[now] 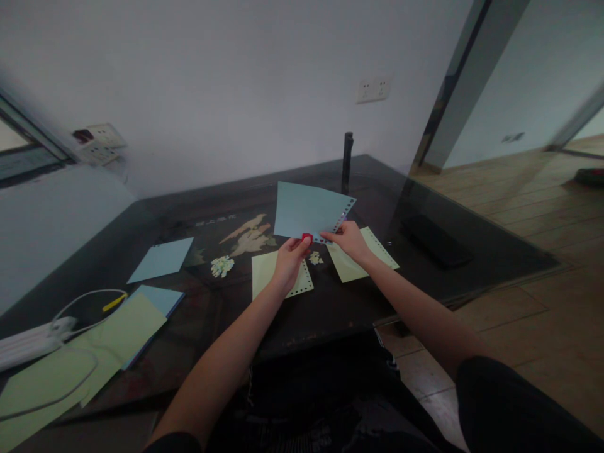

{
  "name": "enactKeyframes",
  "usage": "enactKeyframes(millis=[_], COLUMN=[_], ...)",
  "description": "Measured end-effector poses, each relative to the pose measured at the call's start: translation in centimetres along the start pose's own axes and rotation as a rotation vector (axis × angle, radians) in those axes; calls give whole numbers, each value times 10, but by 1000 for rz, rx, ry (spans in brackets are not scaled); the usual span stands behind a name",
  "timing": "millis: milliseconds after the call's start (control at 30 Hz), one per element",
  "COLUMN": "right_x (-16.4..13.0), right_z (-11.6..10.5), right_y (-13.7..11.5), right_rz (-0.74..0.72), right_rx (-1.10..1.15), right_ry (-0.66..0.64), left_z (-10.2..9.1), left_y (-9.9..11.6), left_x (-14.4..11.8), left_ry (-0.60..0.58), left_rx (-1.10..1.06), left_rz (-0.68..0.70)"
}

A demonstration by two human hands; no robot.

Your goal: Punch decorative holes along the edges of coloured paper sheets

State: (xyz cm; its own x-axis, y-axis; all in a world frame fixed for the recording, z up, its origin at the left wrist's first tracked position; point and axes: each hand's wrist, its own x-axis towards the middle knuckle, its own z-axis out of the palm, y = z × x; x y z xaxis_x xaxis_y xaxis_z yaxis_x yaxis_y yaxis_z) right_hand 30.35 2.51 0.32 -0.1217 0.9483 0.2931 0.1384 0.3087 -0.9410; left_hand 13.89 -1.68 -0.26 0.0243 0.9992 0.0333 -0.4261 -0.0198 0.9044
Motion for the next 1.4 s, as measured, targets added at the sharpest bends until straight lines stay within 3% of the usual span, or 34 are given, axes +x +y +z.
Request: enactKeyframes(millis=[1400], right_x=[-2], right_z=[0], right_y=[-6], right_rz=[-4], right_rx=[-2], right_ry=[-7], left_z=[1], left_y=[5], left_x=[0], left_ry=[10], left_rx=[44], left_rz=[-3])
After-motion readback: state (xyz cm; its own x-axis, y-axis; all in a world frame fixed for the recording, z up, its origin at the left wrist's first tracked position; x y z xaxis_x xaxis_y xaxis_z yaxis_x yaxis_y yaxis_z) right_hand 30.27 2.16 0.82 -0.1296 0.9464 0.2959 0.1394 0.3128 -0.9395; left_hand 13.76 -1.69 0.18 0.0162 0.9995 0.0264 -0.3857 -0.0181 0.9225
